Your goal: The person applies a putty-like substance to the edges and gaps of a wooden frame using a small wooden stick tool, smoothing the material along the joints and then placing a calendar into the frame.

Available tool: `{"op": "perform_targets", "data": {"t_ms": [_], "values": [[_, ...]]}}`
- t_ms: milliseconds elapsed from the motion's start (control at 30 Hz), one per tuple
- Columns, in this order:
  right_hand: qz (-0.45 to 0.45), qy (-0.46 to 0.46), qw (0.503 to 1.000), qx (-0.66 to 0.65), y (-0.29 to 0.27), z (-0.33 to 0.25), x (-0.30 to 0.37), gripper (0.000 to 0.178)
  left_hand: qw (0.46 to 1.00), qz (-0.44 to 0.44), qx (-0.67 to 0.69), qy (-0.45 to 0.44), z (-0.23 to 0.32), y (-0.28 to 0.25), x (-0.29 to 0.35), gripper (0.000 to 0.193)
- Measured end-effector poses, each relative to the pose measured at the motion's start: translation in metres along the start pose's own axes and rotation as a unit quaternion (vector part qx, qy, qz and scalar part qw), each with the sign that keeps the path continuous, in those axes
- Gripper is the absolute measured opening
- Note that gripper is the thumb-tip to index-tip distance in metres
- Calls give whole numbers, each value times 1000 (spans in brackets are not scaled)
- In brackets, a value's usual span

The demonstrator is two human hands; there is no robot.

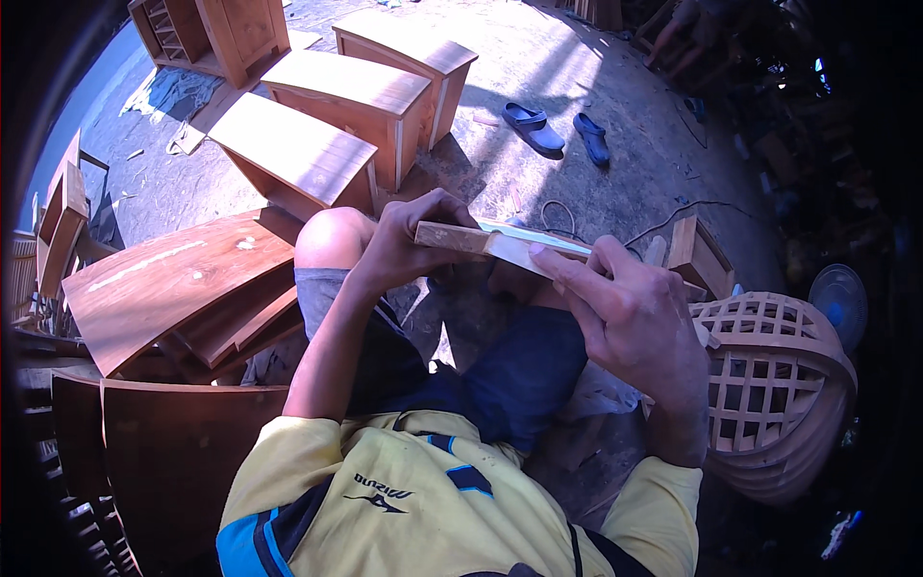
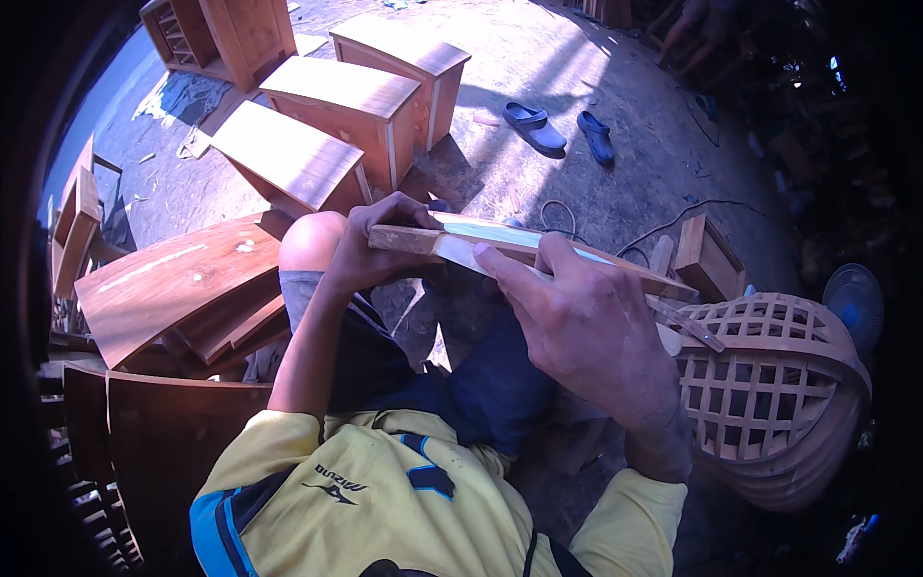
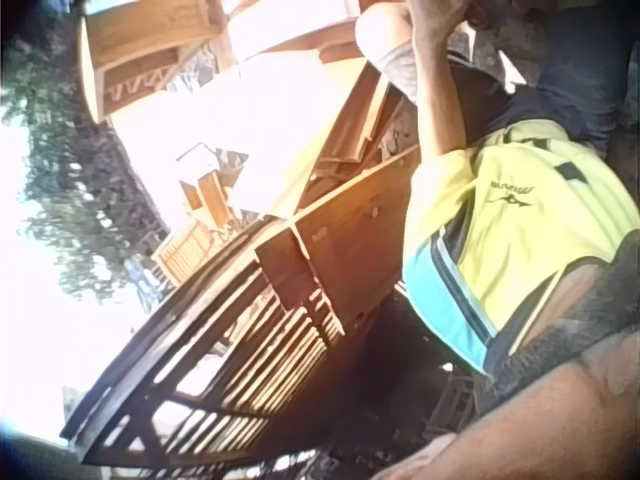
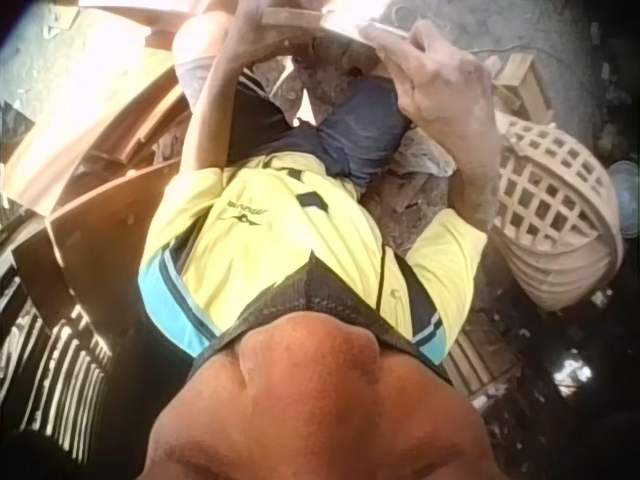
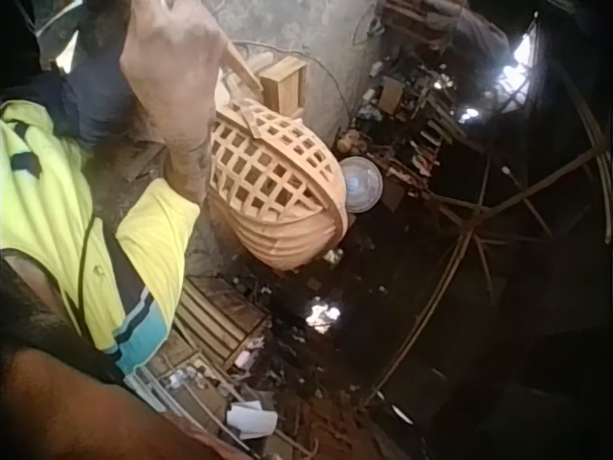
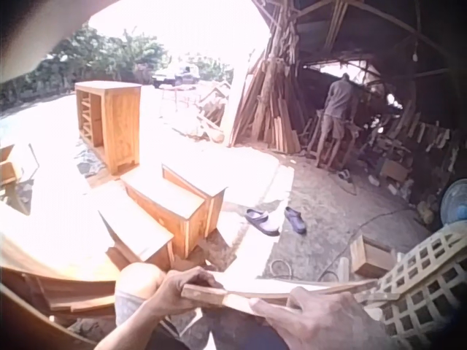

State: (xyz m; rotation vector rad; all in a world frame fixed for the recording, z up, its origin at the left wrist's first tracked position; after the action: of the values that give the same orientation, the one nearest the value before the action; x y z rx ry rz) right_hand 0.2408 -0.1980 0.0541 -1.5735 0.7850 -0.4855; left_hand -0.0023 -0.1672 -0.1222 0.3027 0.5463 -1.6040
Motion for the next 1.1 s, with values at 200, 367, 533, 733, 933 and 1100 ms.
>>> {"op": "perform_targets", "data": {"t_ms": [200,367,533,733,933,1100], "values": [[29,-45,998,-30,24,19,0,43,1000,-3,-5,4,-1,1,-3,32],[29,-23,997,-74,11,25,7,41,1000,-7,-21,6,-3,1,-3,34],[50,-18,991,-124,28,21,17,43,1000,-7,-15,6,0,4,-4,35],[45,-14,998,-52,24,12,16,42,1000,-10,-3,-7,1,2,-3,33],[72,-5,996,-51,17,13,17,38,1000,-7,-21,12,-2,6,-7,33],[61,23,998,17,3,26,19,36,1000,-2,-19,-12,-10,-4,-6,36]]}}
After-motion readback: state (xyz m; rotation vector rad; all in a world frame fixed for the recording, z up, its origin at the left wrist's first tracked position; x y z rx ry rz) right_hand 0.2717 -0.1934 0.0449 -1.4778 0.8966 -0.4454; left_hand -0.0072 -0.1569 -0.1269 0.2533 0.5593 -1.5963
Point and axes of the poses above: each hand's wrist, its own x-axis away from the middle knuckle, its own y-axis out of the palm, z = x × y, the point moved 1 cm from there along -x, towards the middle knuckle, and after that the axes turned 2 degrees about y, right-handed, at the moved point
